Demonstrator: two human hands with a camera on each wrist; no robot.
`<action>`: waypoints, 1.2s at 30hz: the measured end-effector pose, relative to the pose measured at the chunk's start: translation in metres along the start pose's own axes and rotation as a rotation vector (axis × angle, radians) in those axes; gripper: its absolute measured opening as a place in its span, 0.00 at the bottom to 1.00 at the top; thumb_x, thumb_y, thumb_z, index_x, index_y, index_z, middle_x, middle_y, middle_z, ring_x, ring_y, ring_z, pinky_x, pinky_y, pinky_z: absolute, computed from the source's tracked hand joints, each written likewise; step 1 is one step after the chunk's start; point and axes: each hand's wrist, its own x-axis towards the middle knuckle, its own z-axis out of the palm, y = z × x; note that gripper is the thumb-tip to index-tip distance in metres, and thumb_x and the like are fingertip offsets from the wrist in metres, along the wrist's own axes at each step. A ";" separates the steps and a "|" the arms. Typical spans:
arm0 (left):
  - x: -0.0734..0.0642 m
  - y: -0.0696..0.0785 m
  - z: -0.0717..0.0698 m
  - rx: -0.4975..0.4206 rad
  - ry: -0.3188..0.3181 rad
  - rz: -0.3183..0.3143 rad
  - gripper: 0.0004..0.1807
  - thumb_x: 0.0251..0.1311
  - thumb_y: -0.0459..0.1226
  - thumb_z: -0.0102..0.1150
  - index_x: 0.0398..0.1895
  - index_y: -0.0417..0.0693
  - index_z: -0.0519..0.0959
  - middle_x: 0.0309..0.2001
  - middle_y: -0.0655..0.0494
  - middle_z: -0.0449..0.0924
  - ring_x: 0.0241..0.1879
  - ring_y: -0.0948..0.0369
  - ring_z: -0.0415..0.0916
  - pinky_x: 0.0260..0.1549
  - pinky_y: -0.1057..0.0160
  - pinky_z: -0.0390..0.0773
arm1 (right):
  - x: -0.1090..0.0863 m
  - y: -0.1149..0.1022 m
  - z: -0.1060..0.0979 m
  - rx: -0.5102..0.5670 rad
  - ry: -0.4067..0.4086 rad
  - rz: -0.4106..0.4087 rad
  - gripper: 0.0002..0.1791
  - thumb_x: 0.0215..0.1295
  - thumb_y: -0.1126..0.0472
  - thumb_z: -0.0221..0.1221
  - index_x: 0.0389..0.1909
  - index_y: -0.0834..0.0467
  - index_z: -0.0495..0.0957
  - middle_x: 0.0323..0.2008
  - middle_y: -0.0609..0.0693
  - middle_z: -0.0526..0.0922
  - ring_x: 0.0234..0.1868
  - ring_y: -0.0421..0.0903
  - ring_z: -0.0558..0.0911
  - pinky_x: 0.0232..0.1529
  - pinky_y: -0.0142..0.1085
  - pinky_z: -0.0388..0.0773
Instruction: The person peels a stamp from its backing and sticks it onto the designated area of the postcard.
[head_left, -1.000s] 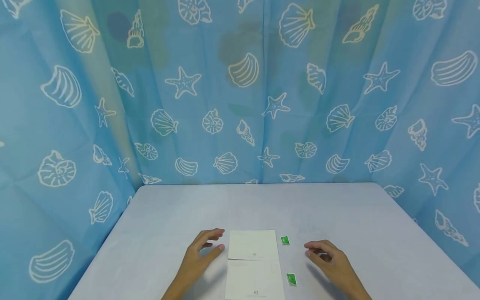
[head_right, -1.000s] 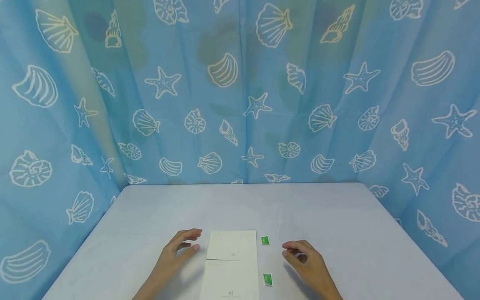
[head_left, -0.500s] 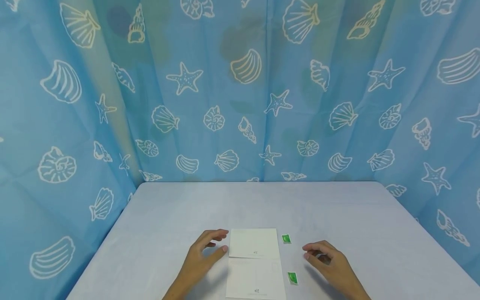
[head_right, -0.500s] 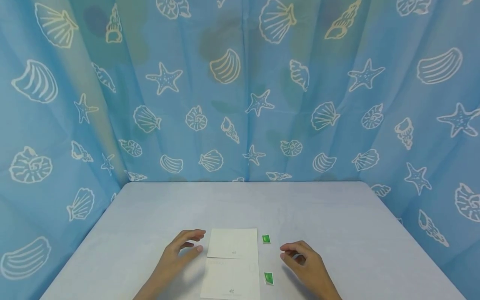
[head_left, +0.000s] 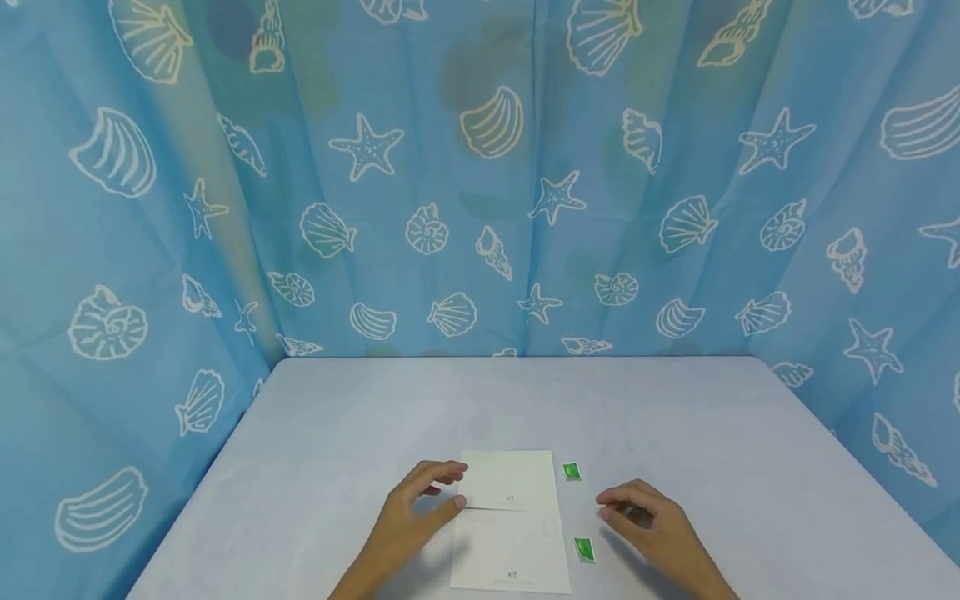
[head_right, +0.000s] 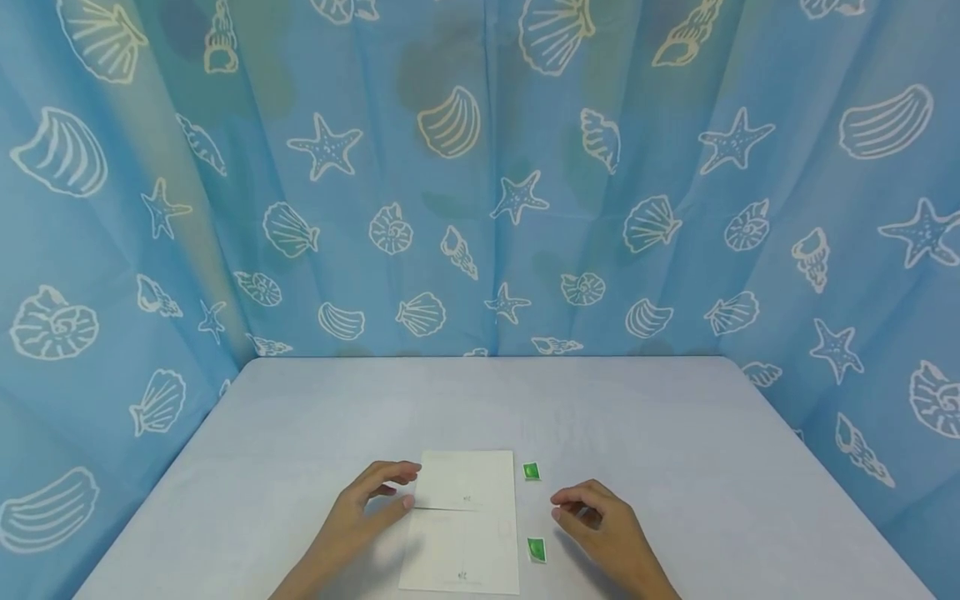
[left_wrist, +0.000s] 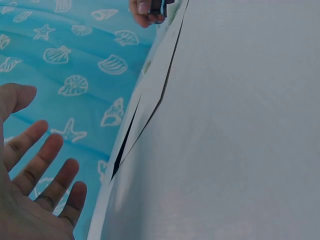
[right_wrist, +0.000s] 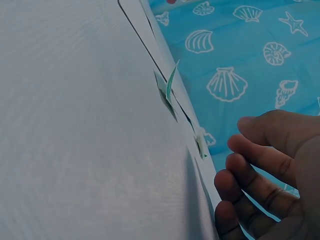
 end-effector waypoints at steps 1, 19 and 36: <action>0.000 0.000 0.000 0.002 -0.001 -0.001 0.20 0.64 0.41 0.67 0.58 0.69 0.79 0.54 0.70 0.77 0.55 0.62 0.73 0.56 0.54 0.74 | 0.000 0.000 0.000 0.001 -0.004 -0.001 0.06 0.62 0.58 0.70 0.40 0.49 0.86 0.38 0.41 0.82 0.38 0.41 0.80 0.40 0.32 0.79; -0.001 0.000 0.001 0.004 -0.033 0.017 0.19 0.64 0.41 0.67 0.57 0.67 0.79 0.54 0.66 0.78 0.55 0.62 0.73 0.57 0.54 0.74 | -0.002 0.002 0.004 -0.082 -0.126 -0.034 0.05 0.58 0.52 0.72 0.35 0.43 0.86 0.35 0.38 0.80 0.37 0.39 0.77 0.39 0.31 0.74; -0.001 -0.005 0.001 0.026 -0.032 0.036 0.18 0.65 0.42 0.66 0.57 0.68 0.79 0.53 0.68 0.78 0.55 0.61 0.74 0.56 0.55 0.74 | -0.004 0.002 0.004 -0.132 -0.207 -0.151 0.04 0.59 0.48 0.71 0.31 0.39 0.84 0.36 0.34 0.77 0.43 0.36 0.75 0.52 0.35 0.78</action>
